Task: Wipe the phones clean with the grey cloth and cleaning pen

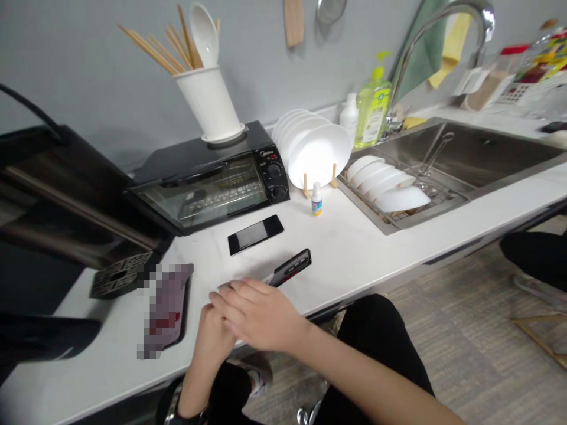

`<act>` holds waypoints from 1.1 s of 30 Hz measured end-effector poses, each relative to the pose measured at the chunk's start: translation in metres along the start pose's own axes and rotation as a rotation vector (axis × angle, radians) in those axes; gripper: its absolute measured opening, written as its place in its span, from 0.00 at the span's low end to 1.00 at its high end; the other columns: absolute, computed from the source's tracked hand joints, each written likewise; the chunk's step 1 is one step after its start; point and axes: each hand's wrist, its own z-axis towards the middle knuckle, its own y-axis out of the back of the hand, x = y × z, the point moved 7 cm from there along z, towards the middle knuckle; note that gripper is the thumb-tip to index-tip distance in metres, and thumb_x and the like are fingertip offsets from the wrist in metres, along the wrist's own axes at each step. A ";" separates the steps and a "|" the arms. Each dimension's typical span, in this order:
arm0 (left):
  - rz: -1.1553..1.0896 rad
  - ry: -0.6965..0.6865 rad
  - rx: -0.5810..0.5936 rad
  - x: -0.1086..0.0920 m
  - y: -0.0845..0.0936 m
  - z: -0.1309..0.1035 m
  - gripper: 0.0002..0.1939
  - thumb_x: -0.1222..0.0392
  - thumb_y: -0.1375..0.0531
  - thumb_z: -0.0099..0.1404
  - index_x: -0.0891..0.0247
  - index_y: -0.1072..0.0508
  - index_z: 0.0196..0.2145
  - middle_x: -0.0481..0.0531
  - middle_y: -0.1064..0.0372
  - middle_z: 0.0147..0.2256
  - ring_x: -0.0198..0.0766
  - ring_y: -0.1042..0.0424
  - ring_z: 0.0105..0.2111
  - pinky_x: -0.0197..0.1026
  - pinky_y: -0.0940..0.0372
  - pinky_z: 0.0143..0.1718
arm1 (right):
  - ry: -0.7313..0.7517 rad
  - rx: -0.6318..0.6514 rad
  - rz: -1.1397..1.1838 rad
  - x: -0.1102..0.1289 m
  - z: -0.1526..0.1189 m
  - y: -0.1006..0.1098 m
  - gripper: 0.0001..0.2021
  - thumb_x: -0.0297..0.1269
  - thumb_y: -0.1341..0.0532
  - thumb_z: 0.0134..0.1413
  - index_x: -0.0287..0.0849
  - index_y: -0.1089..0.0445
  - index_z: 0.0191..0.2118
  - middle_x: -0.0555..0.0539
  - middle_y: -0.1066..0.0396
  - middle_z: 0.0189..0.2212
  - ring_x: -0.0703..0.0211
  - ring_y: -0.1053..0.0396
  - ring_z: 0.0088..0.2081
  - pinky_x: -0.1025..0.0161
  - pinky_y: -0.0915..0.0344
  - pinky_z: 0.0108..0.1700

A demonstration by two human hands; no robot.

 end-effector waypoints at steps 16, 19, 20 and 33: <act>-0.097 0.026 0.353 -0.008 -0.021 -0.004 0.30 0.52 0.31 0.68 0.48 0.31 0.65 0.54 0.37 0.69 0.51 0.37 0.70 0.59 0.40 0.71 | -0.527 -0.079 -0.152 -0.114 -0.061 0.061 0.15 0.35 0.45 0.74 0.44 0.22 0.53 0.41 0.22 0.55 0.50 0.20 0.51 0.56 0.22 0.49; -0.164 0.121 0.279 -0.004 -0.019 -0.005 0.39 0.57 0.31 0.68 0.48 0.42 0.71 0.57 0.34 0.65 0.49 0.32 0.66 0.56 0.37 0.69 | -0.501 0.108 -0.168 -0.104 -0.060 0.033 0.19 0.37 0.47 0.76 0.40 0.26 0.62 0.40 0.25 0.61 0.42 0.27 0.62 0.44 0.29 0.63; -0.177 0.132 0.271 -0.003 -0.020 -0.005 0.44 0.57 0.30 0.67 0.48 0.47 0.73 0.57 0.33 0.64 0.50 0.32 0.66 0.57 0.38 0.69 | -0.500 0.120 -0.168 -0.097 -0.060 0.027 0.21 0.38 0.48 0.76 0.37 0.29 0.64 0.38 0.28 0.64 0.40 0.31 0.66 0.41 0.33 0.66; -0.198 0.158 0.305 0.001 -0.023 -0.005 0.60 0.58 0.29 0.65 0.46 0.69 0.77 0.56 0.35 0.67 0.50 0.34 0.67 0.57 0.38 0.68 | -0.289 0.215 -0.007 -0.031 -0.089 0.030 0.22 0.36 0.47 0.75 0.38 0.34 0.69 0.41 0.33 0.68 0.51 0.35 0.69 0.49 0.35 0.70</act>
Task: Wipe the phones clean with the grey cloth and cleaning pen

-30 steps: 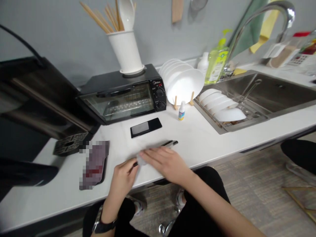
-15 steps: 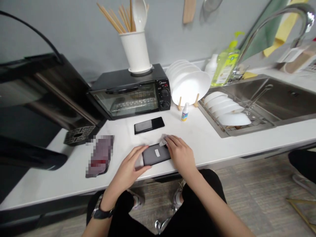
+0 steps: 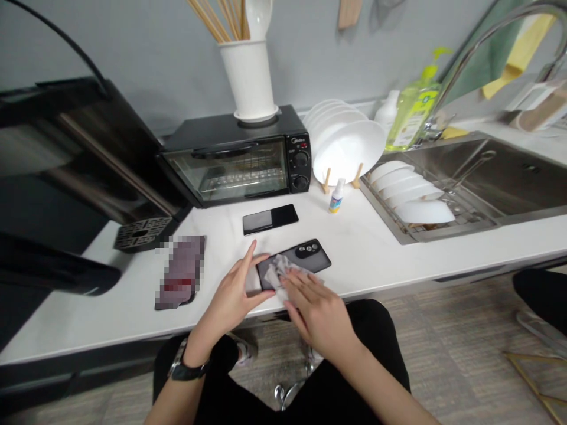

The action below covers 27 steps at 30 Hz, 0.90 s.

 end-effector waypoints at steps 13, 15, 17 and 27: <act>0.014 0.018 -0.009 0.004 -0.001 -0.001 0.55 0.71 0.36 0.64 0.50 0.64 0.77 0.60 0.34 0.66 0.50 0.33 0.65 0.58 0.36 0.67 | -0.165 -0.059 -0.049 0.026 0.059 -0.029 0.25 0.36 0.49 0.74 0.24 0.35 0.67 0.29 0.35 0.67 0.40 0.36 0.69 0.42 0.34 0.69; 0.019 0.031 -0.011 0.007 -0.002 -0.002 0.56 0.76 0.41 0.62 0.51 0.67 0.77 0.61 0.35 0.67 0.48 0.32 0.65 0.57 0.35 0.66 | -0.141 -0.055 -0.015 0.045 0.054 -0.030 0.26 0.34 0.49 0.73 0.23 0.36 0.68 0.29 0.35 0.68 0.40 0.36 0.69 0.44 0.33 0.68; 0.014 0.016 -0.004 0.005 -0.001 -0.001 0.57 0.75 0.41 0.63 0.49 0.70 0.77 0.59 0.35 0.67 0.48 0.32 0.65 0.56 0.34 0.65 | -0.070 -0.034 0.034 0.055 0.042 -0.026 0.25 0.31 0.50 0.72 0.28 0.36 0.68 0.34 0.35 0.68 0.45 0.35 0.69 0.46 0.34 0.69; 0.024 -0.012 -0.002 -0.003 0.003 0.002 0.57 0.57 0.28 0.64 0.46 0.60 0.77 0.55 0.31 0.65 0.52 0.32 0.65 0.60 0.38 0.67 | -0.230 -0.109 -0.154 -0.049 -0.005 0.013 0.28 0.38 0.47 0.74 0.40 0.45 0.75 0.39 0.39 0.71 0.41 0.41 0.72 0.38 0.36 0.70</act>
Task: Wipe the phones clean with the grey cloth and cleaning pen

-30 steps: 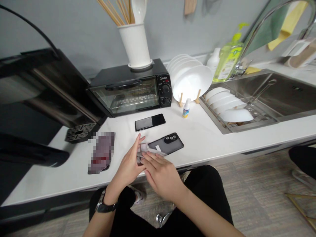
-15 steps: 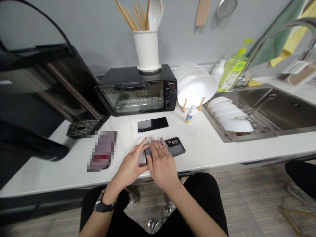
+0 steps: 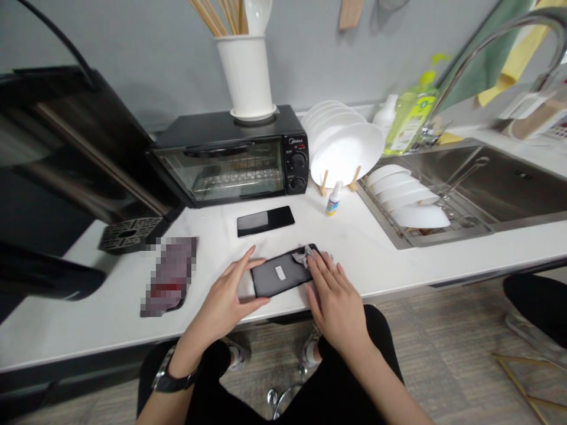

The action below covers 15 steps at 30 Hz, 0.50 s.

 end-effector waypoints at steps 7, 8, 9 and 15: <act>-0.009 0.011 0.002 0.004 -0.004 -0.001 0.57 0.60 0.29 0.64 0.48 0.62 0.77 0.55 0.31 0.65 0.51 0.35 0.67 0.59 0.39 0.69 | -0.075 0.022 0.034 0.053 0.048 -0.030 0.26 0.37 0.52 0.75 0.24 0.33 0.66 0.28 0.36 0.68 0.37 0.37 0.70 0.40 0.39 0.71; -0.003 0.012 -0.008 0.005 -0.003 -0.001 0.55 0.63 0.32 0.65 0.49 0.62 0.77 0.56 0.31 0.65 0.50 0.36 0.67 0.59 0.39 0.68 | -0.064 0.032 0.061 0.069 0.050 -0.035 0.26 0.36 0.52 0.74 0.23 0.33 0.66 0.28 0.36 0.68 0.38 0.37 0.70 0.40 0.39 0.71; 0.005 0.012 -0.019 0.007 -0.003 -0.002 0.53 0.67 0.35 0.66 0.50 0.62 0.77 0.58 0.32 0.66 0.50 0.36 0.68 0.59 0.38 0.68 | -0.051 0.037 0.088 0.085 0.049 -0.038 0.26 0.36 0.50 0.73 0.23 0.34 0.67 0.27 0.36 0.68 0.38 0.37 0.70 0.41 0.38 0.70; 0.021 0.015 -0.023 0.011 -0.001 -0.004 0.54 0.73 0.40 0.63 0.51 0.64 0.77 0.59 0.36 0.68 0.49 0.35 0.67 0.57 0.38 0.68 | 0.097 0.079 0.243 0.121 0.018 -0.030 0.28 0.32 0.47 0.68 0.27 0.37 0.70 0.32 0.40 0.71 0.43 0.40 0.72 0.43 0.38 0.71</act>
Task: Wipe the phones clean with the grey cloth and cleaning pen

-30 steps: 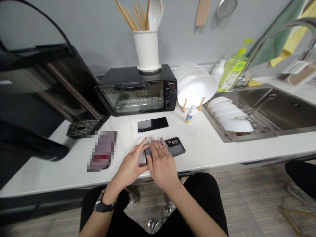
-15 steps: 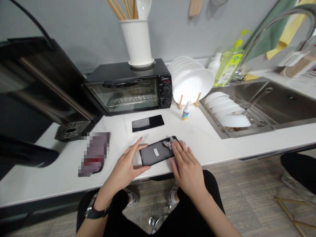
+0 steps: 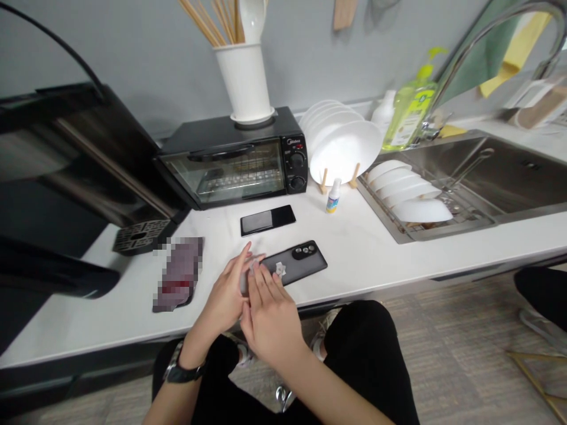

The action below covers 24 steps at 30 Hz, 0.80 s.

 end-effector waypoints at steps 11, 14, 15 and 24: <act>0.050 -0.012 0.027 -0.010 0.000 0.005 0.59 0.54 0.27 0.64 0.47 0.64 0.77 0.54 0.30 0.65 0.54 0.36 0.67 0.64 0.49 0.72 | -0.126 -0.064 -0.257 -0.115 -0.027 0.056 0.29 0.34 0.50 0.73 0.33 0.47 0.75 0.33 0.43 0.73 0.40 0.45 0.74 0.37 0.40 0.71; 0.045 -0.014 0.031 -0.012 0.001 0.006 0.60 0.54 0.28 0.64 0.46 0.66 0.77 0.54 0.30 0.66 0.53 0.35 0.67 0.64 0.48 0.71 | -0.205 -0.094 -0.278 -0.112 -0.002 0.044 0.28 0.33 0.50 0.72 0.23 0.42 0.71 0.26 0.41 0.70 0.35 0.44 0.73 0.36 0.41 0.71; 0.042 -0.015 0.032 -0.012 0.000 0.006 0.61 0.55 0.27 0.64 0.46 0.67 0.77 0.54 0.30 0.66 0.53 0.35 0.67 0.64 0.47 0.71 | -0.216 -0.100 -0.273 -0.104 0.006 0.037 0.27 0.32 0.50 0.71 0.21 0.39 0.69 0.24 0.39 0.69 0.34 0.43 0.72 0.36 0.41 0.71; 0.116 -0.033 0.013 0.000 -0.004 0.000 0.55 0.69 0.44 0.69 0.60 0.84 0.75 0.65 0.33 0.67 0.51 0.45 0.73 0.69 0.57 0.73 | -0.089 -0.010 0.004 0.001 0.020 -0.006 0.31 0.29 0.48 0.64 0.16 0.41 0.70 0.22 0.44 0.71 0.36 0.44 0.73 0.39 0.38 0.71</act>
